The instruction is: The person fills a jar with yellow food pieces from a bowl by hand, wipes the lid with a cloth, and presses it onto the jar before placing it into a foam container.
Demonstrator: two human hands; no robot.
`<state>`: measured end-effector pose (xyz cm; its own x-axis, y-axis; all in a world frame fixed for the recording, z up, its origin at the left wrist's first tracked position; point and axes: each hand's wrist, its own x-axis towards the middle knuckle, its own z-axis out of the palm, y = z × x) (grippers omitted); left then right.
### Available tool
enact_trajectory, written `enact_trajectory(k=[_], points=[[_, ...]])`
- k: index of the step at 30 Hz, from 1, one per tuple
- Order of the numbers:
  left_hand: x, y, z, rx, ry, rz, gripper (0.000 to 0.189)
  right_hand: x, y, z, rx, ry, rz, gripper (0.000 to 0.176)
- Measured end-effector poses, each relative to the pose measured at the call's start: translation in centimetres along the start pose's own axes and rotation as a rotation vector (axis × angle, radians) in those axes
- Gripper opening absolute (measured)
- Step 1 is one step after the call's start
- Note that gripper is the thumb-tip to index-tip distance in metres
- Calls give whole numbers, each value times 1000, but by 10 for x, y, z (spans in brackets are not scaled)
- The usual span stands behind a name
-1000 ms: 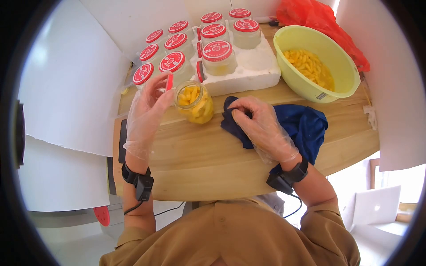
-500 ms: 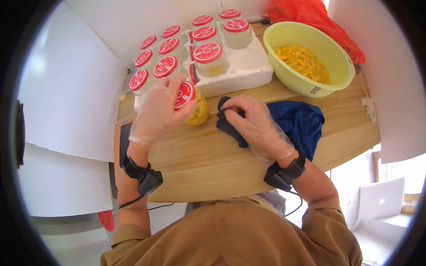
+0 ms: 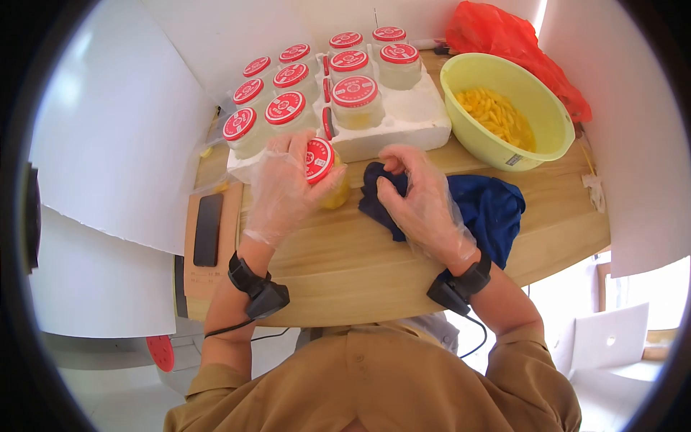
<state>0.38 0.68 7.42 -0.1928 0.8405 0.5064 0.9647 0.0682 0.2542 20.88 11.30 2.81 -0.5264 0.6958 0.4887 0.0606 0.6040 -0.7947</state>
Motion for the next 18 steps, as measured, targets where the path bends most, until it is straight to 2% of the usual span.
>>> enact_trajectory(k=[2,7,8,11,14,16,18], points=[[-5,2,2,5,9,-5,59,0,-5,-5,-31,-16,-62,45],[-24,16,1,-54,55,27,66,-5,-7,5,84,-266,-66,80],[-27,20,1,-87,48,44,68,-6,-2,7,140,-358,21,99],[-35,31,-1,-136,46,137,70,-3,-12,5,157,-479,67,103],[-38,36,1,-173,51,117,66,-1,-19,4,212,-560,115,104],[-38,36,2,-188,69,112,66,1,-19,5,265,-626,208,99],[-39,38,2,-192,61,87,66,1,-14,9,327,-631,203,95]])
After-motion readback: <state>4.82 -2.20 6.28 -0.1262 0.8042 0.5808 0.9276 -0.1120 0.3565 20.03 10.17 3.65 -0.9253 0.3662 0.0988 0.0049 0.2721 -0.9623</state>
